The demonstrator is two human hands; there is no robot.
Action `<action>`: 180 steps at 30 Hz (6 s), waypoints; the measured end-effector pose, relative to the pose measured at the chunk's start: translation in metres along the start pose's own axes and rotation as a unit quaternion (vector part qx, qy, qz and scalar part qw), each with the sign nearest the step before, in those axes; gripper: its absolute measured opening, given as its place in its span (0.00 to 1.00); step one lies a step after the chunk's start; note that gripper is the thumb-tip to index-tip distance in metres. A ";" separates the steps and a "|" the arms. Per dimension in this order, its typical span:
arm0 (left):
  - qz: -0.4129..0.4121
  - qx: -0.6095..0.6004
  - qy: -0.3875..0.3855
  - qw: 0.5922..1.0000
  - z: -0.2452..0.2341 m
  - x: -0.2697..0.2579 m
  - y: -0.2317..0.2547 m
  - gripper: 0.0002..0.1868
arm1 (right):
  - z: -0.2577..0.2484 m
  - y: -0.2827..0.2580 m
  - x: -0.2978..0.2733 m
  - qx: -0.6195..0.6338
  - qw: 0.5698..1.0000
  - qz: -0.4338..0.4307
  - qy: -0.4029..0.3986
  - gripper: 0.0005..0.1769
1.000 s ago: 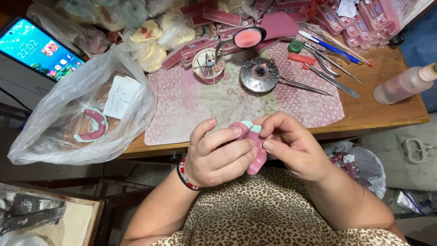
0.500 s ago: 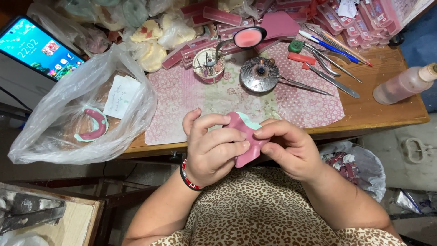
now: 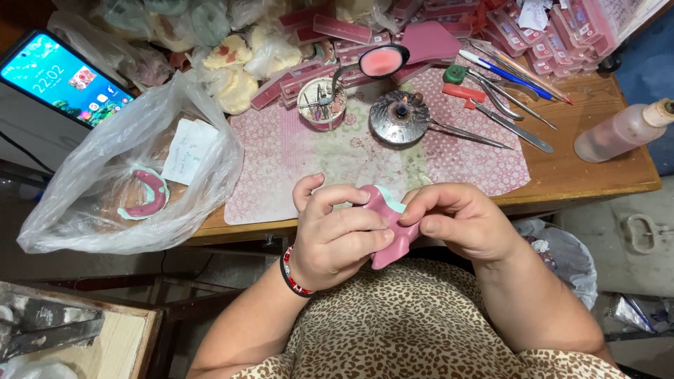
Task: Adjusting and refining the pink base of a dental prosthetic on a model using a metal tool and liquid adhesive.
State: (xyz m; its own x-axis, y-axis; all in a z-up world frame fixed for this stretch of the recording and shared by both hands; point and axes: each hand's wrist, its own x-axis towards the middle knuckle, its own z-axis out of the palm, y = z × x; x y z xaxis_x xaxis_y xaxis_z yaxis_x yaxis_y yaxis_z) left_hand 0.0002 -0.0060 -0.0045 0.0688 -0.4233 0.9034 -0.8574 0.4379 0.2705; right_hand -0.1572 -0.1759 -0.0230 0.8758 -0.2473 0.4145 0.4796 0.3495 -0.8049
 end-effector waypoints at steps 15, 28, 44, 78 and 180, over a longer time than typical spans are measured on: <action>0.095 0.120 0.030 0.988 0.013 0.005 -0.003 0.10 | 0.000 -0.012 -0.001 -0.135 0.990 0.008 0.029 0.07; -0.492 -0.340 -0.296 0.745 0.011 0.042 -0.012 0.32 | -0.017 -0.035 -0.011 -0.123 0.981 0.148 0.038 0.18; -0.465 -0.456 -0.154 0.743 0.021 0.042 -0.023 0.06 | -0.194 -0.079 -0.094 -0.592 0.673 -0.134 0.424 0.38; -0.547 -0.295 -0.057 0.782 -0.010 0.056 -0.014 0.22 | 0.021 -0.029 -0.042 -0.602 0.775 -0.030 0.190 0.36; -0.551 -0.045 -0.161 0.818 -0.004 0.022 -0.067 0.25 | 0.017 0.027 0.029 -0.507 0.814 -0.266 0.096 0.12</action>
State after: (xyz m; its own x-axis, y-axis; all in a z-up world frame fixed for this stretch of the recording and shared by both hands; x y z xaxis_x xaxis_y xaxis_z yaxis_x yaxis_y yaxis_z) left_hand 0.0614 -0.0409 -0.0017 0.6240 -0.7806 -0.0355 -0.3227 -0.2988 0.8981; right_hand -0.1181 -0.1584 -0.0259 0.4878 -0.2912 0.8229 0.4117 -0.7546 -0.5111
